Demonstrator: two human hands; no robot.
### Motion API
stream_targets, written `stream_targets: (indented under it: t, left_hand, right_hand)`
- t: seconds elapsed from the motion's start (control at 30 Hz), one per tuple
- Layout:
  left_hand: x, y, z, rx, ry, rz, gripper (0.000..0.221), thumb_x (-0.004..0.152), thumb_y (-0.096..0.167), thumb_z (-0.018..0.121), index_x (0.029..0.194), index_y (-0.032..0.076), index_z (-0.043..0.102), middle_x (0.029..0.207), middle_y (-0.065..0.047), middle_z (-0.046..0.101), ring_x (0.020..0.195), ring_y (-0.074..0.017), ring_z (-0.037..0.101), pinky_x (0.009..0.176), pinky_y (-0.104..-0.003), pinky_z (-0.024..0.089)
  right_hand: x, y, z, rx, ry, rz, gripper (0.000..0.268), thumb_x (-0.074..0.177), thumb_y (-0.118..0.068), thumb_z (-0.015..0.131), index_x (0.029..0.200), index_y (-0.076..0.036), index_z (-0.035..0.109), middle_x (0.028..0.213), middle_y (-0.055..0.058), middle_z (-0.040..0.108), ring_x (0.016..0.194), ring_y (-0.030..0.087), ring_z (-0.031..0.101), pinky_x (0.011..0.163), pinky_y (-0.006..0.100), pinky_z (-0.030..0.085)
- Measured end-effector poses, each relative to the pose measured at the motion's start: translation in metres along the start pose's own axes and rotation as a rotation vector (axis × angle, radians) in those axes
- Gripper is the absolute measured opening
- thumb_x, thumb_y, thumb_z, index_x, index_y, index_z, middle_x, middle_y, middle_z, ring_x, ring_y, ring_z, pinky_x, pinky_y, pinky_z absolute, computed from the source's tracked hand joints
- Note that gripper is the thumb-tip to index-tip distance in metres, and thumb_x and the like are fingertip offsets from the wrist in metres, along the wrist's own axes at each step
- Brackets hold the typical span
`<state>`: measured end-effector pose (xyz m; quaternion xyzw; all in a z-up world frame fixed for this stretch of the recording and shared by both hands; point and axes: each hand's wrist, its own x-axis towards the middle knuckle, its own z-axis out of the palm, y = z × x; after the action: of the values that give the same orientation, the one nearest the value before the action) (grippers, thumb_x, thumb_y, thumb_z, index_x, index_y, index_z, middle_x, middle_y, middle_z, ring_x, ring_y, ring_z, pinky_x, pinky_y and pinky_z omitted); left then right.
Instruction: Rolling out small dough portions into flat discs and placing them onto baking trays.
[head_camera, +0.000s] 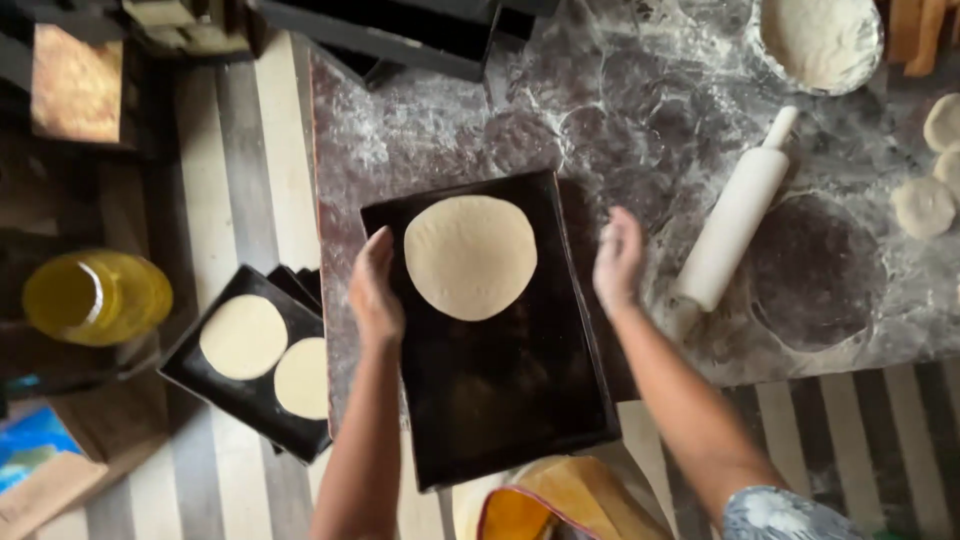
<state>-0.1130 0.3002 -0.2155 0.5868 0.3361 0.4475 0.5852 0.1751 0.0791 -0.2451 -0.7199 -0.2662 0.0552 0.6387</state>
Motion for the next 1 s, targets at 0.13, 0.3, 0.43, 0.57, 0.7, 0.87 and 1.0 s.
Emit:
stream_targets:
  t: [0.13, 0.3, 0.43, 0.57, 0.7, 0.87, 1.0]
  left_hand:
    - [0.037, -0.06, 0.035, -0.156, 0.04, -0.106, 0.056, 0.112, 0.037, 0.032, 0.14, -0.004, 0.056, 0.148, -0.019, 0.056, 0.142, -0.0303, 0.05, 0.122, -0.041, 0.034]
    - [0.049, -0.083, 0.04, -0.148, 0.047, -0.049, 0.048, 0.114, 0.033, 0.035, 0.13, -0.004, 0.06, 0.138, -0.017, 0.06, 0.133, -0.0288, 0.054, 0.12, -0.042, 0.039]
    - [0.047, -0.071, 0.043, -0.047, -0.038, -0.055, 0.045, 0.112, 0.032, 0.038, 0.13, -0.003, 0.06, 0.139, -0.017, 0.059, 0.131, -0.0275, 0.055, 0.117, -0.041, 0.041]
    - [0.043, -0.071, 0.04, -0.146, -0.026, -0.148, 0.05, 0.111, 0.035, 0.035, 0.14, -0.002, 0.052, 0.143, -0.017, 0.055, 0.137, -0.0267, 0.052, 0.12, -0.04, 0.037]
    - [0.01, -0.061, 0.042, -0.122, 0.062, -0.133, 0.055, 0.112, 0.036, 0.034, 0.151, -0.002, 0.042, 0.157, -0.019, 0.044, 0.147, -0.0297, 0.041, 0.124, -0.041, 0.03]
    - [-0.038, -0.037, 0.064, -0.13, 0.216, -0.101, 0.06, 0.111, 0.034, 0.034, 0.157, -0.004, 0.034, 0.164, -0.021, 0.036, 0.153, -0.033, 0.033, 0.127, -0.041, 0.024]
    - [-0.074, -0.039, 0.094, -0.218, 0.519, -0.08, 0.061, 0.108, 0.026, 0.034, 0.158, -0.007, 0.025, 0.166, -0.024, 0.028, 0.156, -0.0329, 0.029, 0.129, -0.043, 0.023]
  right_hand:
    - [0.025, 0.045, -0.031, -0.305, 0.146, 0.023, 0.022, 0.11, -0.019, 0.056, 0.126, -0.005, 0.063, 0.117, 0.009, 0.069, 0.109, 0.023, 0.066, 0.095, 0.038, 0.052]
    - [0.013, 0.025, -0.029, -0.787, 0.073, -0.272, 0.009, 0.099, -0.016, 0.063, 0.104, -0.012, 0.07, 0.111, 0.01, 0.07, 0.105, 0.033, 0.064, 0.094, 0.045, 0.051]
    - [0.017, 0.028, -0.026, -0.736, 0.059, -0.241, 0.008, 0.099, -0.013, 0.063, 0.104, -0.011, 0.069, 0.115, 0.011, 0.067, 0.107, 0.034, 0.063, 0.093, 0.045, 0.051]
    - [0.013, 0.026, -0.029, -0.789, 0.056, -0.288, 0.007, 0.097, -0.013, 0.064, 0.102, -0.012, 0.069, 0.113, 0.009, 0.067, 0.107, 0.034, 0.063, 0.093, 0.046, 0.051]
    - [0.02, 0.029, -0.03, -0.762, 0.053, -0.317, 0.008, 0.096, -0.012, 0.064, 0.102, -0.011, 0.069, 0.114, 0.009, 0.066, 0.107, 0.034, 0.063, 0.095, 0.045, 0.05]
    - [0.012, 0.037, -0.029, -0.732, 0.026, -0.317, 0.007, 0.097, -0.011, 0.064, 0.103, -0.01, 0.068, 0.114, 0.01, 0.065, 0.11, 0.034, 0.061, 0.097, 0.045, 0.049]
    - [0.017, 0.042, -0.03, -0.707, 0.018, -0.3, 0.007, 0.097, -0.011, 0.064, 0.102, -0.01, 0.068, 0.114, 0.01, 0.065, 0.11, 0.033, 0.061, 0.096, 0.045, 0.049]
